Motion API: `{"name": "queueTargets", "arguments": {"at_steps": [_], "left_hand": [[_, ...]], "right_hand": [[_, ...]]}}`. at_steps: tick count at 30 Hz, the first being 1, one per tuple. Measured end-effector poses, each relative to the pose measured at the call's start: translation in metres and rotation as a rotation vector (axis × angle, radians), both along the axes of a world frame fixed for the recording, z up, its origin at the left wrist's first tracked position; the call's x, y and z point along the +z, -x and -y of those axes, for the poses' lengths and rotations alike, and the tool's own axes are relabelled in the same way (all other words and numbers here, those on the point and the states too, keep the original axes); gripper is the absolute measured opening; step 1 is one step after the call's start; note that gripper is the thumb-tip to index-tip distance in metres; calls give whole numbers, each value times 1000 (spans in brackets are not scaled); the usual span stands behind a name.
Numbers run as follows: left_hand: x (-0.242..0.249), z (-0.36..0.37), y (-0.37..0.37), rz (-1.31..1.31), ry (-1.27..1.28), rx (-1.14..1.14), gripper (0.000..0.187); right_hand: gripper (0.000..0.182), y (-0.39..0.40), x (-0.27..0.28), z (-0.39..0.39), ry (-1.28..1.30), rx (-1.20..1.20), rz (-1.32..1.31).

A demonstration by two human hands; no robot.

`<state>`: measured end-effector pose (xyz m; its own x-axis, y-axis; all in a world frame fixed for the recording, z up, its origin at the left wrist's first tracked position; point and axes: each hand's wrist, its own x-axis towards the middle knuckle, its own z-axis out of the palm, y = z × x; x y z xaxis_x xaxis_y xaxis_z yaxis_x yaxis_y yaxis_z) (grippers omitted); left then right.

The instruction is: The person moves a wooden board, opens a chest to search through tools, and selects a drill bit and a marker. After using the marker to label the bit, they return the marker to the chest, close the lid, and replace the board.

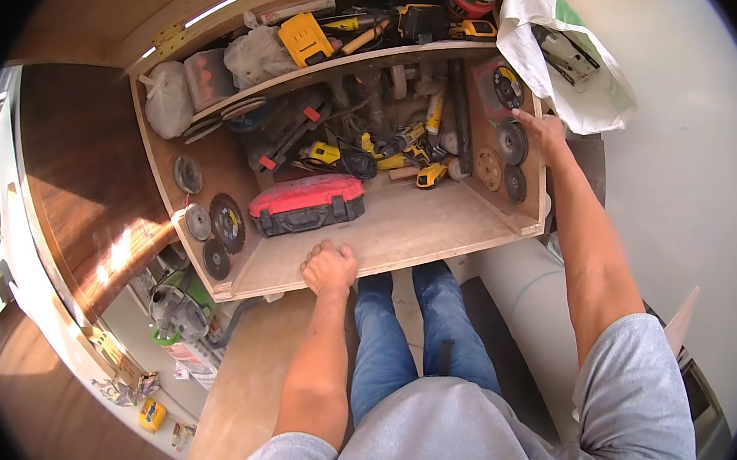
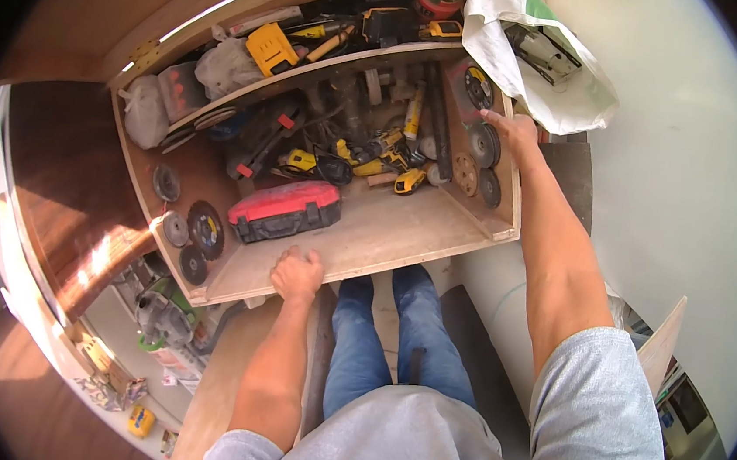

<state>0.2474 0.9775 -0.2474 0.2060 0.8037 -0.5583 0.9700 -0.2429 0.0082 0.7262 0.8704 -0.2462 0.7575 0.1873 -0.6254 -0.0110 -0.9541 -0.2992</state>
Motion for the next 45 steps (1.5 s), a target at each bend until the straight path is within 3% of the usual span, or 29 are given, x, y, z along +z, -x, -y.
{"name": "queueTargets", "arguments": {"at_steps": [3,6,9,14,15,17,19,20,22,24,27,32,45], "left_hand": [[-4,1,2,-20,-9,-21,36],[-3,1,2,-17,-16,-24,36],[-6,2,3,-6,-16,-21,36],[-5,-14,-2,-46,200,26,44],[-10,-27,-2,53,253,15,47],[-22,-69,-22,482,-92,-269,40],[-9,-131,-77,558,-289,-278,32],[-18,-164,-98,675,-507,-365,26],[-22,-227,-143,705,-676,-376,29],[-43,-279,-174,660,-792,-324,34],[-60,-311,-211,614,-766,-236,40],[-85,-306,-219,503,-758,-217,49],[-73,-306,-226,384,-720,-215,51]], "right_hand": [[88,-20,-11,-13,221,257,172],[75,-2,4,-34,307,197,247],[69,4,-12,-26,104,199,452],[64,5,-1,-39,104,132,362],[63,4,-4,-35,102,137,364],[62,4,-3,-35,93,120,329],[62,4,-5,-33,99,106,321],[62,4,-5,-34,99,102,320],[62,5,0,-37,109,103,338],[62,5,0,-38,105,99,341],[62,5,1,-40,115,90,319],[63,4,-1,-38,83,81,324],[63,3,-12,-33,94,58,345]]}}
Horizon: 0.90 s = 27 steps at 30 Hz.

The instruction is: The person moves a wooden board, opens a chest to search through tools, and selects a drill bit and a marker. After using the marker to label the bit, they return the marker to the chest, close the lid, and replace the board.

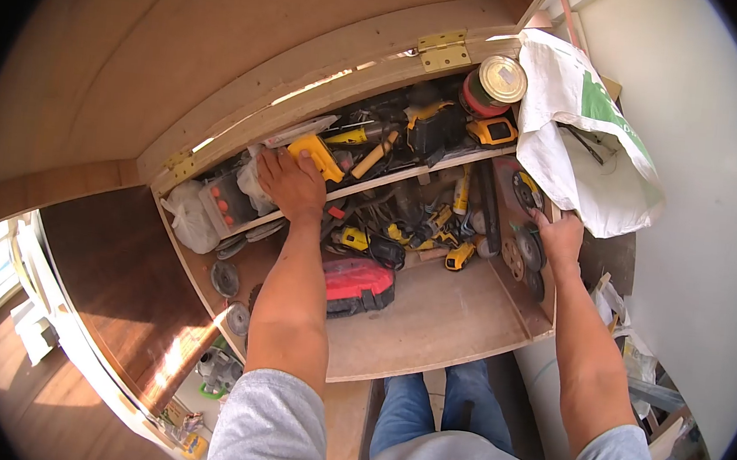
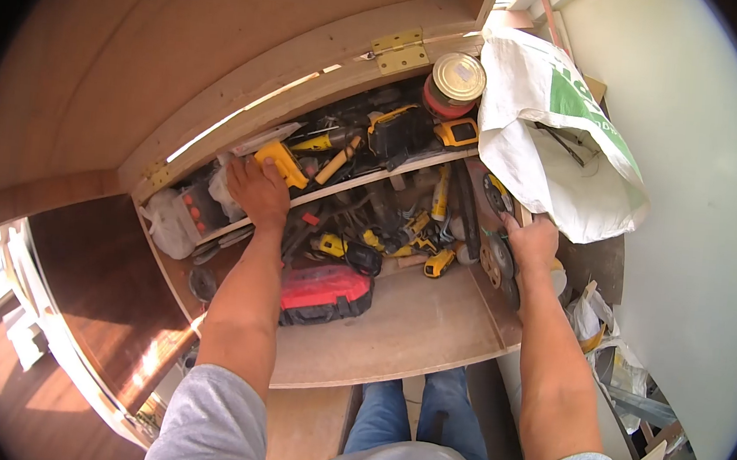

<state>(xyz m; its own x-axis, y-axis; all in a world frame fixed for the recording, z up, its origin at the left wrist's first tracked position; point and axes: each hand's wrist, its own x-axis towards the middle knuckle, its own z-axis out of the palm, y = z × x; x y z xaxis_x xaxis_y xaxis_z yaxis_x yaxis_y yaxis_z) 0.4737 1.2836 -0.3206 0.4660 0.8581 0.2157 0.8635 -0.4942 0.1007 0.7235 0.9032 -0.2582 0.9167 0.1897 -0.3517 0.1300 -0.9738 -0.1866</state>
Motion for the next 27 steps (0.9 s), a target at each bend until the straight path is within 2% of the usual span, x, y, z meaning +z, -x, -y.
{"name": "queueTargets", "arguments": {"at_steps": [6,14,22,25,27], "left_hand": [[-3,-1,1,-12,74,18,53],[-7,-1,2,-17,-8,3,52],[-9,-1,4,-36,35,9,55],[-8,-1,2,-24,22,20,56],[-11,-2,6,-25,29,8,56]], "right_hand": [[63,0,1,-2,-28,11,30],[64,1,0,0,-66,11,46],[64,0,1,-1,9,2,-6],[64,1,-5,6,-174,35,45],[63,-1,-2,5,-68,40,20]]}}
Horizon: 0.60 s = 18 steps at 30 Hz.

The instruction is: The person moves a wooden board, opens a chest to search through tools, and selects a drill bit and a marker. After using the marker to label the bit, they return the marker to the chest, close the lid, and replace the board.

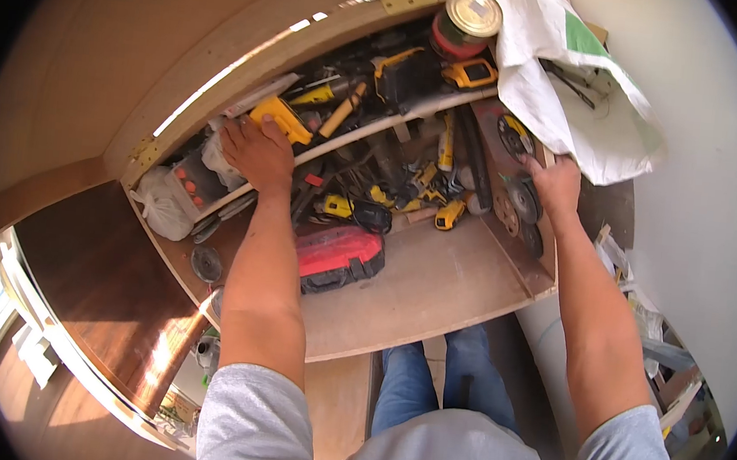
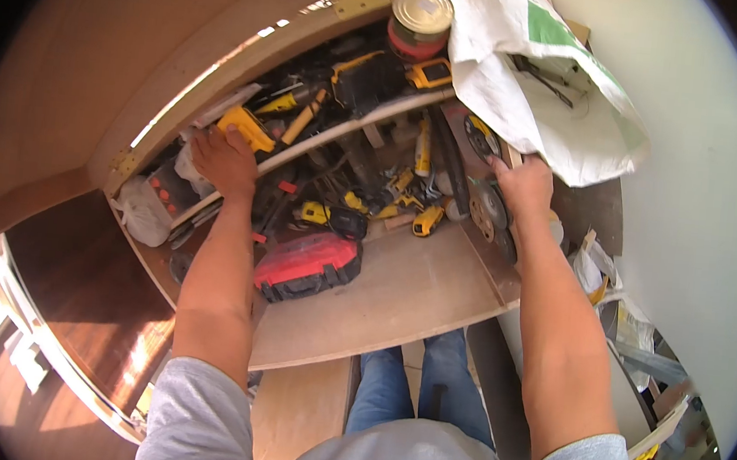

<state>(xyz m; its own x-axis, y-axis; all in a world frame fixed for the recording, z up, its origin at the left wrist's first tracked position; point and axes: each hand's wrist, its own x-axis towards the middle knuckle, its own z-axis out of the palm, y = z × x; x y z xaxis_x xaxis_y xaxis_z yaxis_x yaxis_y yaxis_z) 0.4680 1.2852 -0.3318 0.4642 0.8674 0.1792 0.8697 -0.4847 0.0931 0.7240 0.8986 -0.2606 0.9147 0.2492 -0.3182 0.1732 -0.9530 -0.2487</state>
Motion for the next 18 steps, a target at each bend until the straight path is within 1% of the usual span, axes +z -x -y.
{"name": "queueTargets", "arguments": {"at_steps": [2,4,5,10,11,14,17,18], "left_hand": [[-5,-3,3,24,-36,-25,57],[-7,-5,4,14,-46,-32,57],[-9,-6,4,5,-51,-41,57],[-12,-10,7,-30,-93,-67,56],[-13,-10,6,-15,-136,-80,56],[-13,-12,7,-32,-109,-77,55],[-15,-13,7,-35,-79,-56,57],[-15,-13,7,-33,-73,-49,58]], "right_hand": [[64,-2,-1,1,34,0,-32],[64,-4,-9,6,19,40,4],[64,-4,-4,2,78,29,-17],[67,-3,1,-3,89,23,-48],[68,-3,1,-3,88,24,-54],[68,-3,-3,0,34,36,-26],[68,-4,3,-3,97,0,-97],[68,-3,2,-2,73,2,-81]]}}
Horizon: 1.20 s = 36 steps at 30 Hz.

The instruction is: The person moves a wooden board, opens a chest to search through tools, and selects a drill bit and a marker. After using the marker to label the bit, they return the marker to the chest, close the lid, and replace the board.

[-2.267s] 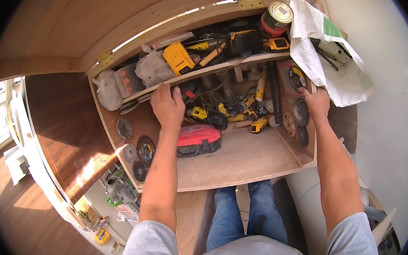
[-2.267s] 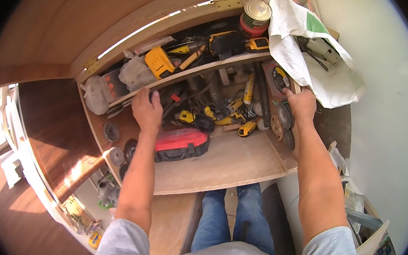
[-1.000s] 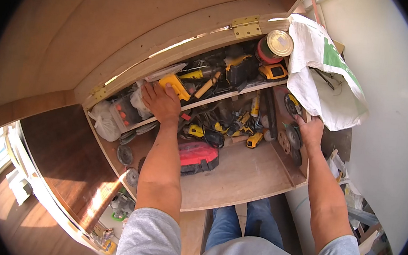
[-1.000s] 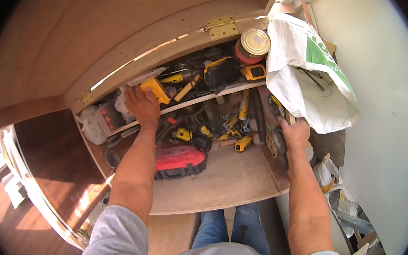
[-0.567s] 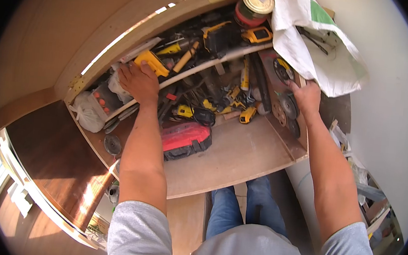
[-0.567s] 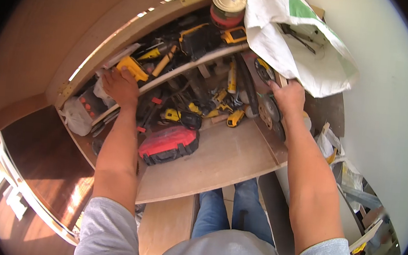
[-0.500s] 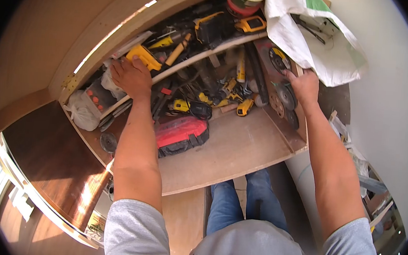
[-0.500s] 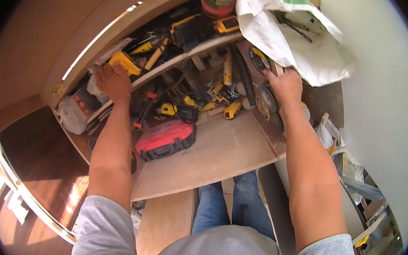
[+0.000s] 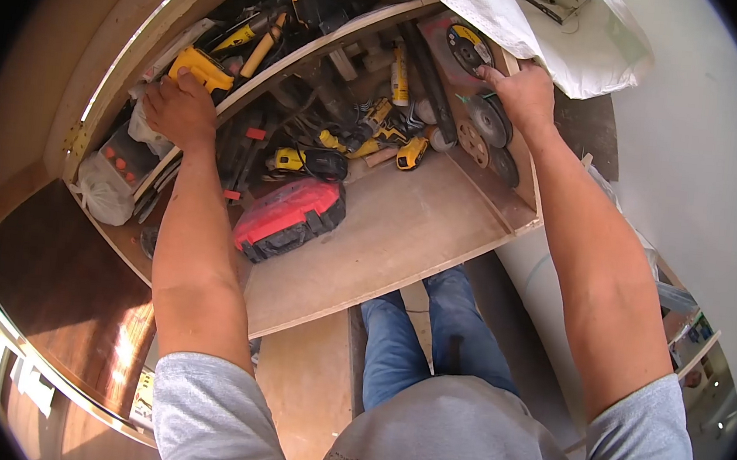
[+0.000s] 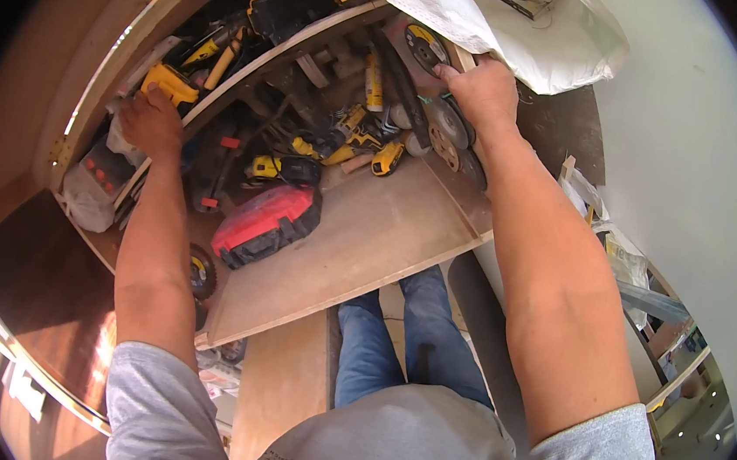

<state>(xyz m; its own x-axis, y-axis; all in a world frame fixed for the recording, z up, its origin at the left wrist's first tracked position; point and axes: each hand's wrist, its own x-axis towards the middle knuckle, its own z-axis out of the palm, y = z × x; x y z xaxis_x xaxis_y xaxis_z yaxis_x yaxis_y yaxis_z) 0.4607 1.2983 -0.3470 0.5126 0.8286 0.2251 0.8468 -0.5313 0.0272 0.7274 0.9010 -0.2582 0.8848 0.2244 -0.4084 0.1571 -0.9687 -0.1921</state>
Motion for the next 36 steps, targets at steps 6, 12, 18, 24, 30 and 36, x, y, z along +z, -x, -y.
{"name": "queueTargets", "arguments": {"at_steps": [6,12,18,24,30,36], "left_hand": [[-2,1,-2,129,-258,-106,53],[4,1,0,37,14,-9,57],[30,37,-24,314,-180,-144,50],[70,90,-141,401,519,-263,47],[66,82,-184,-41,687,-237,46],[111,64,-132,34,477,-202,44]], "right_hand": [[68,-2,-11,6,-26,43,51],[65,-2,-3,0,1,17,8],[62,0,-1,-1,7,0,39],[61,2,13,-8,42,-48,-36],[62,0,13,-7,38,-77,-70],[64,-1,13,-7,52,-89,-92]]}}
